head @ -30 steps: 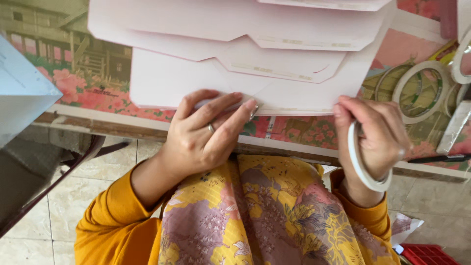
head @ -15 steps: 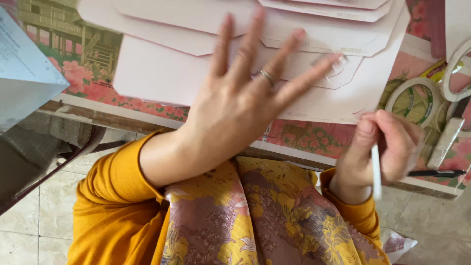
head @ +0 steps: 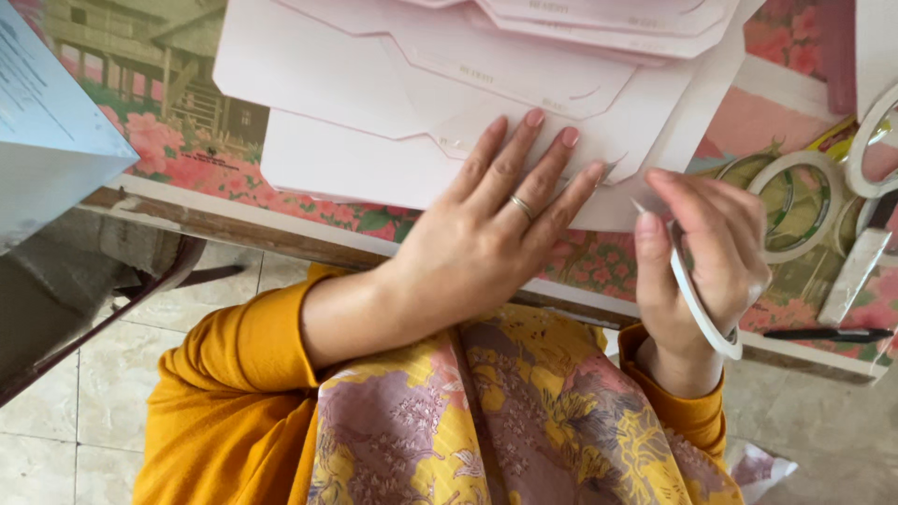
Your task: The person applies clear adhesive tape to the flap of a stack of pink envelopes. They press the tape down with their fingers to secure it. Finally, they lift the stack of envelopes to show the taped flaps.
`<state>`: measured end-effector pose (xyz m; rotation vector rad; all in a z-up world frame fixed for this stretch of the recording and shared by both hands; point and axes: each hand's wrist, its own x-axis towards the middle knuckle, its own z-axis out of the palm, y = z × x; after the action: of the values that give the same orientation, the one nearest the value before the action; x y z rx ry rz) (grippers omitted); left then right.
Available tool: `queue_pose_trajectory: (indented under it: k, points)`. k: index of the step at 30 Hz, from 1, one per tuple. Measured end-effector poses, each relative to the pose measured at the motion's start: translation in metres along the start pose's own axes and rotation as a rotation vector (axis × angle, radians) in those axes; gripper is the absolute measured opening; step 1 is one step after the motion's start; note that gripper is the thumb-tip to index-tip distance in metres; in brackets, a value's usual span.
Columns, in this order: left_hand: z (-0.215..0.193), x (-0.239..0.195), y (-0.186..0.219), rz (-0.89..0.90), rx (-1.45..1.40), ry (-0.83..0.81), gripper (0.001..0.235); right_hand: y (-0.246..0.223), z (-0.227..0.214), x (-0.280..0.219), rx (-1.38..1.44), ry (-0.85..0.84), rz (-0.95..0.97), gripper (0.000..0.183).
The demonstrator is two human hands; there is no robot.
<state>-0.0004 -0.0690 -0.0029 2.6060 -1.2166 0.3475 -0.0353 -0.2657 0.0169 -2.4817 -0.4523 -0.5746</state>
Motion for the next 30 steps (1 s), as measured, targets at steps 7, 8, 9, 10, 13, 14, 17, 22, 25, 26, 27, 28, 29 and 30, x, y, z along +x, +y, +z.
queue_pose_trajectory:
  k: [7,8,9,10,13,14,17,22,25,26,27,28,29,30]
  points:
    - [0.008,0.000,0.003,-0.042,0.068,0.035,0.044,-0.023,0.012,-0.017,0.026,0.077,-0.214,0.003]
    - [0.004,-0.004,-0.005,-0.008,-0.068,0.105,0.037,-0.023,0.011,-0.022,0.073,0.081,-0.150,0.006]
    - [0.000,-0.008,-0.012,0.027,-0.204,0.176,0.030,-0.022,0.009,-0.027,0.121,0.084,-0.086,0.012]
    - [-0.009,-0.017,-0.021,0.020,-0.202,0.171,0.030,-0.028,0.011,-0.018,0.129,0.081,-0.086,0.012]
    - [-0.027,-0.039,-0.042,-0.044,-0.276,0.285,0.032,-0.042,0.020,0.001,0.201,-0.119,0.150,0.023]
    - [-0.026,-0.045,-0.045,-0.023,-0.368,0.339,0.028,-0.045,0.025,0.004,0.216,-0.113,0.136,0.020]
    - [-0.023,-0.056,-0.051,0.049,-0.437,0.383,0.024,-0.051,0.035,0.010,0.220,-0.116,0.091,0.019]
    - [-0.014,-0.054,-0.051,0.173,-0.245,0.270,0.029,-0.039,0.040,0.000,0.139,-0.082,-0.019,0.019]
    - [-0.013,-0.052,-0.051,0.150,-0.255,0.295,0.027,-0.012,0.030,-0.026,0.105,-0.045,-0.040,0.015]
    - [-0.014,-0.051,-0.050,0.140,-0.245,0.308,0.025,-0.004,0.020,-0.029,0.026,0.011,-0.009,0.011]
    - [-0.014,-0.051,-0.050,0.131,-0.236,0.321,0.023,0.003,0.011,-0.032,-0.054,0.068,0.022,0.010]
    - [-0.015,-0.049,-0.049,0.132,-0.238,0.326,0.023,0.004,0.007,-0.030,-0.059,0.068,0.020,0.010]
    - [-0.016,-0.047,-0.047,0.121,-0.253,0.345,0.022,0.006,0.003,-0.028,-0.073,0.048,0.057,0.012]
    - [-0.017,-0.045,-0.046,0.120,-0.272,0.357,0.020,0.006,-0.001,-0.028,-0.089,0.034,0.106,0.014]
